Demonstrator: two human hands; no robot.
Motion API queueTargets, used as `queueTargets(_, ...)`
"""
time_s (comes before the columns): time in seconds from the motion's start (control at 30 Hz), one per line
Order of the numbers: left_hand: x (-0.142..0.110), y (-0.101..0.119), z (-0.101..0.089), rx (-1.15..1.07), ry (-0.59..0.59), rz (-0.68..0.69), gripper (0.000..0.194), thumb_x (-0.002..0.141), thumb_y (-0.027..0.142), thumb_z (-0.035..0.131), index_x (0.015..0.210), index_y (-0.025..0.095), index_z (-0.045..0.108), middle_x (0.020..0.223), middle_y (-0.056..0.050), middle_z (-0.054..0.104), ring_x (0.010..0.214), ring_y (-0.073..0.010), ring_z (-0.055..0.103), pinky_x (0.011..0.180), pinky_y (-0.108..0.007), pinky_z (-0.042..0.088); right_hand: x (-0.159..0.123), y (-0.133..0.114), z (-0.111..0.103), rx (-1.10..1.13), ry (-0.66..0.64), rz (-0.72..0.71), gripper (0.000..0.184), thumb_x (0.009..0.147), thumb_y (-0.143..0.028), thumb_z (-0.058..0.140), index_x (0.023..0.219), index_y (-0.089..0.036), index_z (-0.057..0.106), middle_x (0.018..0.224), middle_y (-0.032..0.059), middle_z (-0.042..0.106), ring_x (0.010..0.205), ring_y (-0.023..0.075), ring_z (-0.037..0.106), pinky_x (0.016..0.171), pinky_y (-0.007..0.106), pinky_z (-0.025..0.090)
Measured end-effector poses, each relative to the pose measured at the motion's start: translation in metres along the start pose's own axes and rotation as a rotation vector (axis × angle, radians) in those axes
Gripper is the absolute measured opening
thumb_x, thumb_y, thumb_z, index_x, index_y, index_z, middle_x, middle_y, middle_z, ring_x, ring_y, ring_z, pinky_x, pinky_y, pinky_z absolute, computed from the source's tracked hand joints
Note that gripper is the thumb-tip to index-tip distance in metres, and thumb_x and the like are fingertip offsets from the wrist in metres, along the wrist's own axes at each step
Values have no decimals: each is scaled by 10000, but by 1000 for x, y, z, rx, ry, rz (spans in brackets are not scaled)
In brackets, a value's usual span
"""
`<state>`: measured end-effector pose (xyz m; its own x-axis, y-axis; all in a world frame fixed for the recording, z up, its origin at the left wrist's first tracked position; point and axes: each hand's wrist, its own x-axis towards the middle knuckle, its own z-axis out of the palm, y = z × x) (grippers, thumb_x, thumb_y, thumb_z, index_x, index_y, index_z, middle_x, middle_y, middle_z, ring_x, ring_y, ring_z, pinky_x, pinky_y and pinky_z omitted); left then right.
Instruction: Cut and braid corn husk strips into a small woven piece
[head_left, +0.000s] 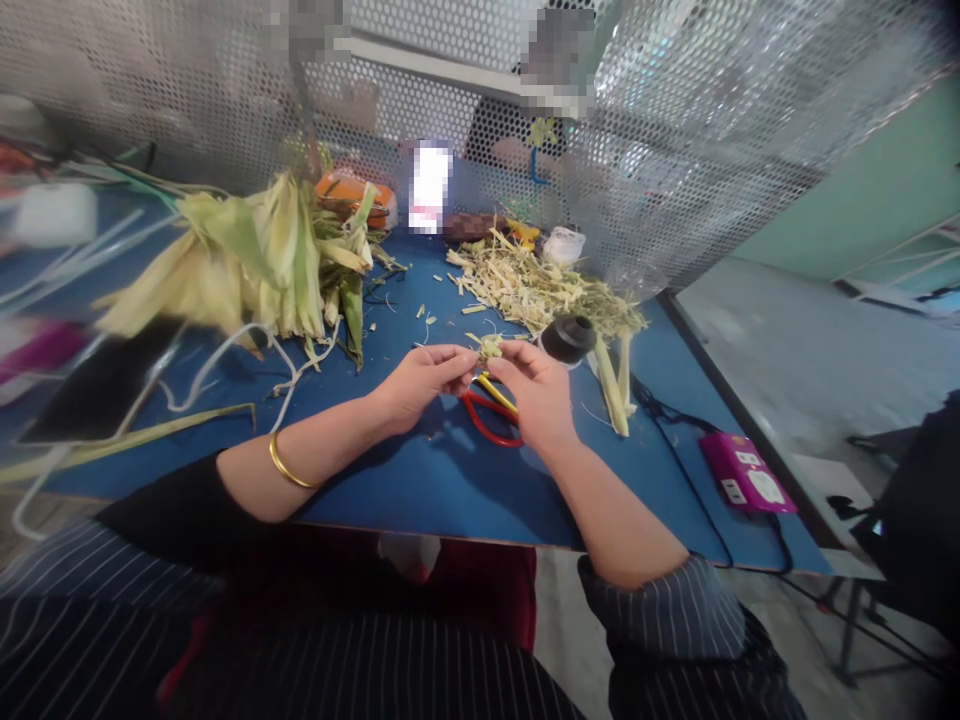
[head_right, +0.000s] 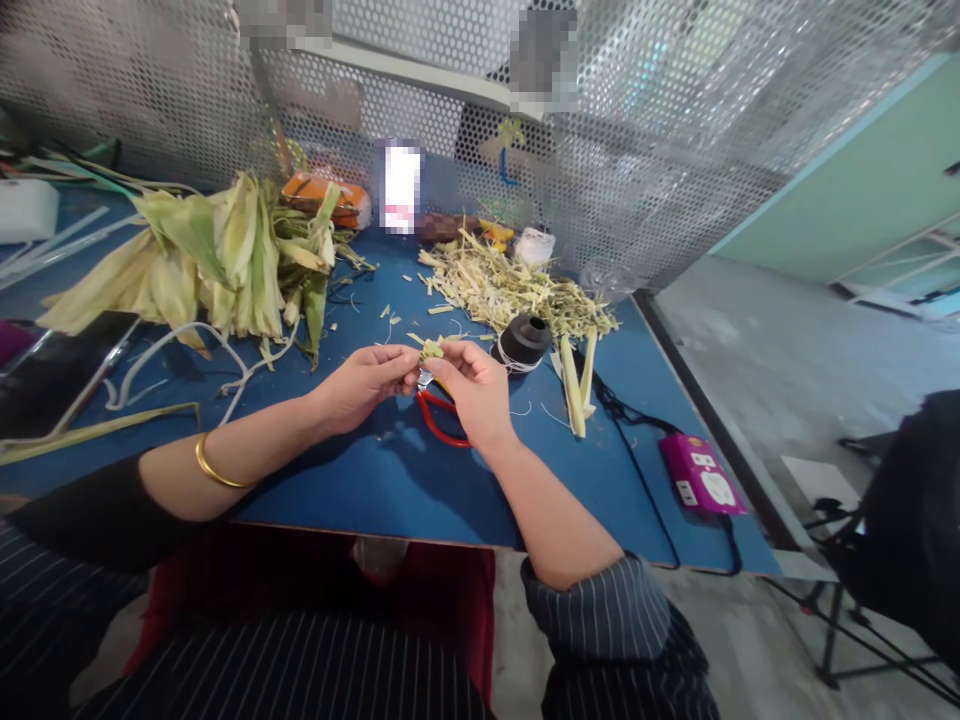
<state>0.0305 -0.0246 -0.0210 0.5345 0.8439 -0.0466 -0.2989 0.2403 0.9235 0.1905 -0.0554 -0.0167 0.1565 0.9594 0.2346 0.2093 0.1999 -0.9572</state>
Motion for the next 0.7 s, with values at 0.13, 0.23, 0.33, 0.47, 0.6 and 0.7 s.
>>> queueTargets(0.13,2,-1,-4,-183,-68,-62,247,833,366,629,807,122,658,628,28,453,567,-58,424,586,-201,372,5,-8,-13,-183,1,-205,315,895,-305,468,1191,-263,568,1142,56,625,972,167,626,884,369,509)
queueTargets(0.23,1,0,-4,-242,-114,-138,284,839,397,615,828,117,659,592,42,385,543,-66,397,572,-214,375,6,-15,-20,-358,-55,-388,324,864,-242,528,1178,-291,589,1279,51,563,1166,203,548,979,401,458)
queueTargets(0.33,-2,1,-2,-193,-141,-170,314,852,421,586,791,119,644,547,58,320,495,-66,341,534,-220,351,5,-18,-21,-411,-138,-455,249,838,-244,587,1078,-277,646,1217,45,614,1192,219,535,1023,434,419)
queueTargets(0.47,-3,1,0,-40,-148,-141,339,868,431,552,740,128,631,498,63,315,452,-61,304,499,-222,316,4,-15,-17,-389,-159,-377,130,823,-256,611,936,-242,673,1021,39,693,1027,211,621,953,423,454)
queueTargets(0.6,-3,4,2,133,-55,-18,291,828,431,600,749,151,606,613,3,544,511,-74,469,532,-231,375,3,-14,-15,-369,-105,-316,98,796,-252,639,877,-213,676,915,25,703,887,180,636,875,360,469)
queueTargets(0.7,-4,5,3,248,19,47,246,729,357,719,816,149,621,668,-3,599,538,-76,510,552,-228,404,3,-12,-15,-326,-96,-302,79,773,-236,659,842,-210,686,874,11,700,847,165,631,841,333,474)
